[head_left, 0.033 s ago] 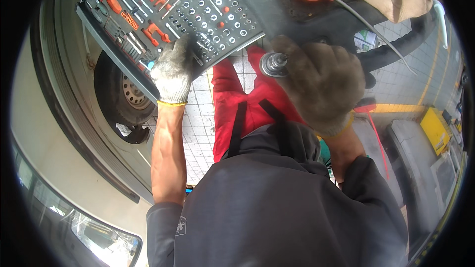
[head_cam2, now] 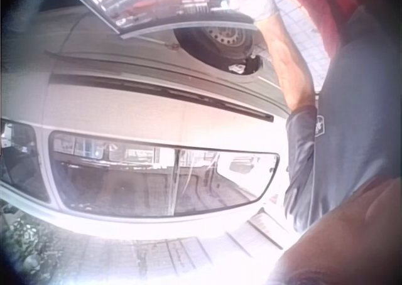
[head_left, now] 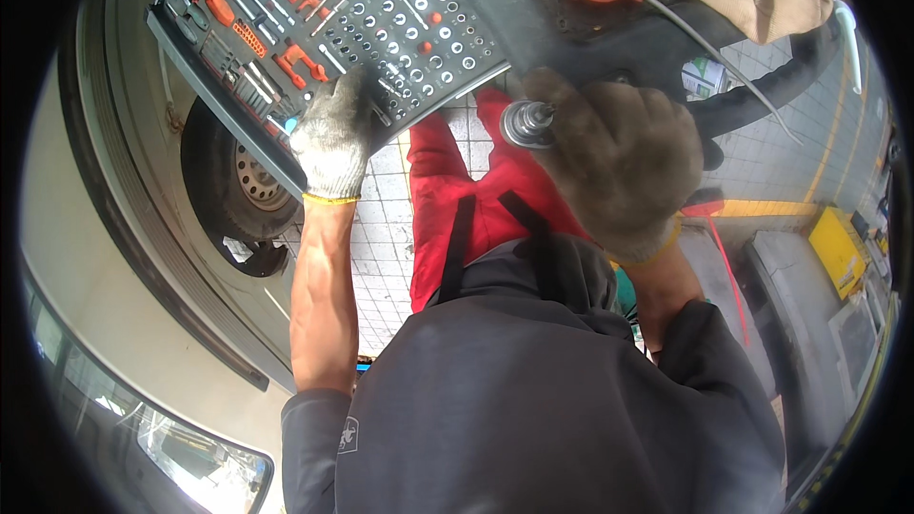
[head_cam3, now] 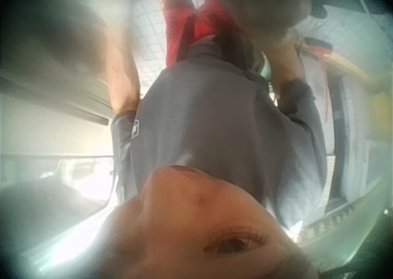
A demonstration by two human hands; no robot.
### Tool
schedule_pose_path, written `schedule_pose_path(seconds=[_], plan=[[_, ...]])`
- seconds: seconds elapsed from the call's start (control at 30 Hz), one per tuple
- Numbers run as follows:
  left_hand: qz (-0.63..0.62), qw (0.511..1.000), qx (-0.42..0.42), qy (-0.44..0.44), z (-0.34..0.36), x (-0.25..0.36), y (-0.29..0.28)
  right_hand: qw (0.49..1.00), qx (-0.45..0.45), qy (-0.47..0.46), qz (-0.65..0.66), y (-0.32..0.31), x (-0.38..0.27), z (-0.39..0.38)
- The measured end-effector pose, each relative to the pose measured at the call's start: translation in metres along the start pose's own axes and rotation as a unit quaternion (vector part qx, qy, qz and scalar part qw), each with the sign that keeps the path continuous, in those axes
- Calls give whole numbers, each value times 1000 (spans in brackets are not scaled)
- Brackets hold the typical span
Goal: The person selects a socket from a tool tray, walks to a raised vehicle, and uses a ratchet to tighten bolts under the car. They return to the tool cart, select another socket, and repeat the tightening process under the vehicle.
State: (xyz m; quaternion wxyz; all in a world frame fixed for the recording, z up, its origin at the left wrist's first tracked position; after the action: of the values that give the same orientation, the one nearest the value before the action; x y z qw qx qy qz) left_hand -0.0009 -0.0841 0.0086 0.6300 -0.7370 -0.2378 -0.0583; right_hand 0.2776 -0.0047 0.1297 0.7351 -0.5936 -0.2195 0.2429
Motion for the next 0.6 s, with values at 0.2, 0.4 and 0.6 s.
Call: schedule_pose_path(seconds=[0.2,0.4,0.6], plan=[[-46,999,7,-17,-2,-7,4,1000,0,8,6,-1,-1,2],[-65,998,7,-16,-1,-8,4,1000,10,14,11,-3,0,3],[-120,991,51,-21,-10,7,-6,999,17,17,23,1,0,1]])
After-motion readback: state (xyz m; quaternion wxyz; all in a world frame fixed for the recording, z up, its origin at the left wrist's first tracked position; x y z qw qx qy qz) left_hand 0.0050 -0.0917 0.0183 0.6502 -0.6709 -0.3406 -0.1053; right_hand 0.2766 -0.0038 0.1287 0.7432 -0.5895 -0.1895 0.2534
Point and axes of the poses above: each hand's wrist, its own z-axis towards the middle knuckle, its own y-axis out of the palm, x = y × z, the point moved 5 cm from there along z, towards the middle knuckle, and after that the axes turned 10 degrees about -z, right-handed, at the moved point
